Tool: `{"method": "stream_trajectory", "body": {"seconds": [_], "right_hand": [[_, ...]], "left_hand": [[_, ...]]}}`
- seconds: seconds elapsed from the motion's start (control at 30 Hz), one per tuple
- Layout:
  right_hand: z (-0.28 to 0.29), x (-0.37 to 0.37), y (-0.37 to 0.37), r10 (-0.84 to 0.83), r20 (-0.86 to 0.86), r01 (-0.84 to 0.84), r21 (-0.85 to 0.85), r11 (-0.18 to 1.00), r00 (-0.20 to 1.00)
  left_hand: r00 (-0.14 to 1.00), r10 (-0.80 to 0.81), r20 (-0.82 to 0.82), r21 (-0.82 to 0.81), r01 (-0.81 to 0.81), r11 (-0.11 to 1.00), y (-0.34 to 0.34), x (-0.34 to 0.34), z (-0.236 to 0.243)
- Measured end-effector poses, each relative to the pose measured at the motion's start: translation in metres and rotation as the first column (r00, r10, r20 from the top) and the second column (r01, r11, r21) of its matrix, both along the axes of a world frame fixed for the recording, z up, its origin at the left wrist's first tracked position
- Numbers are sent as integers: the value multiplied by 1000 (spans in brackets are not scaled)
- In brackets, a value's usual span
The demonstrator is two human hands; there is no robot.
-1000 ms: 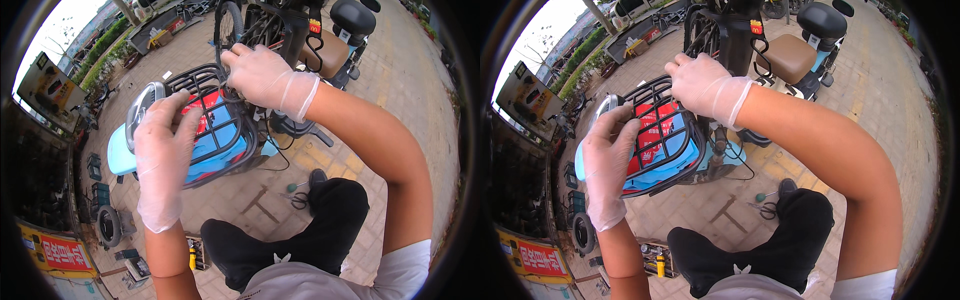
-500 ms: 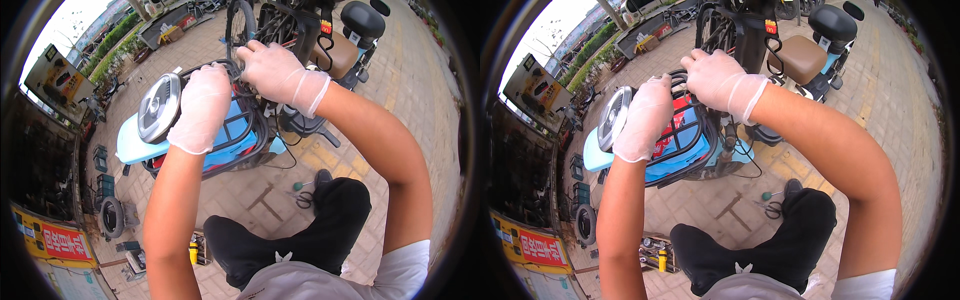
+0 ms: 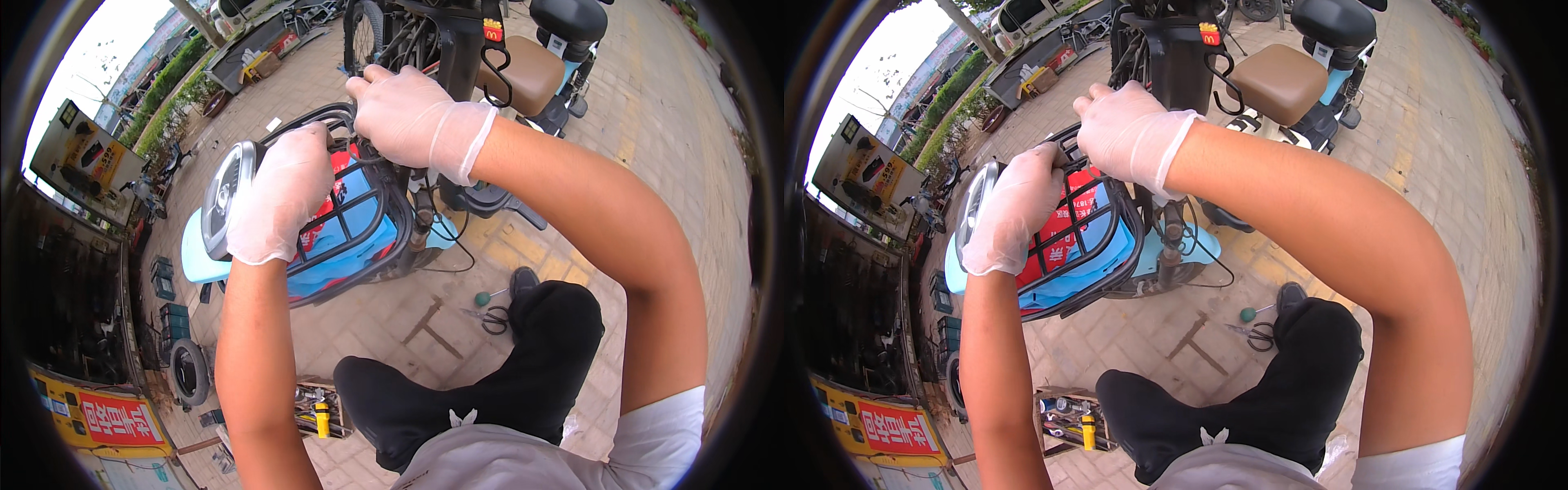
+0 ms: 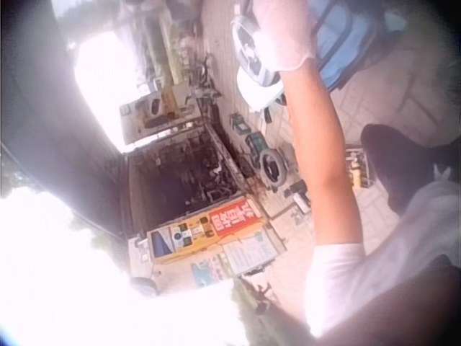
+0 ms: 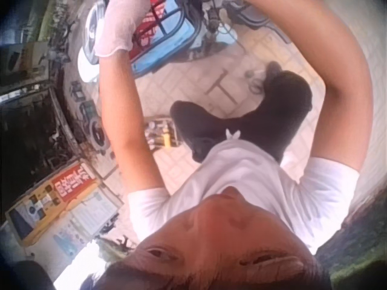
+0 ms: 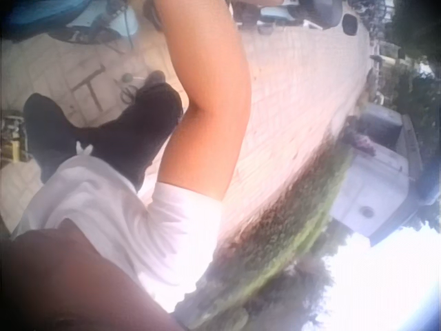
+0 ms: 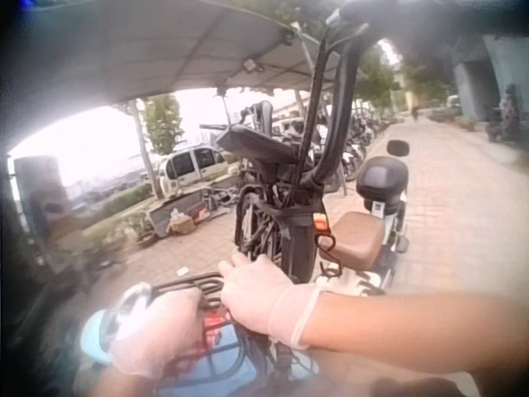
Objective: The person repairs an electric scooter by connecting wires and securing the front cover. They use a screwdriver to tighten screws and ensure the components are properly aligned.
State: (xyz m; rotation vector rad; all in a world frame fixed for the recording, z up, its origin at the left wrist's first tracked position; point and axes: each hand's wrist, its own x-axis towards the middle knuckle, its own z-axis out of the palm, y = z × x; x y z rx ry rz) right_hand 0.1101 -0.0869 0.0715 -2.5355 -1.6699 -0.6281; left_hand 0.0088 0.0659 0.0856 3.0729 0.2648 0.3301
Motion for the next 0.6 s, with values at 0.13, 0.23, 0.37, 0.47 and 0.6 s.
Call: {"method": "stream_trajectory", "body": {"seconds": [0.13,0.23,0.37,0.47,0.6], "right_hand": [[0,-3,0,-30,10,31,-17,999,999],[1,-5,-1,-36,10,36,-13,999,999],[1,-6,-1,-56,-13,56,-44,997,998],[1,-5,1,-56,-3,56,-26,998,998],[1,-3,4,-72,5,73,-67,995,997]], "left_hand": [[993,32,-110,-94,-42,995,-9,-15,12],[998,26,-64,-85,-31,996,-16,-16,13],[999,25,42,-65,-22,998,-17,-10,7],[998,-9,59,-54,12,998,-16,-11,-3],[993,-76,85,-34,79,996,-12,-7,-9]]}}
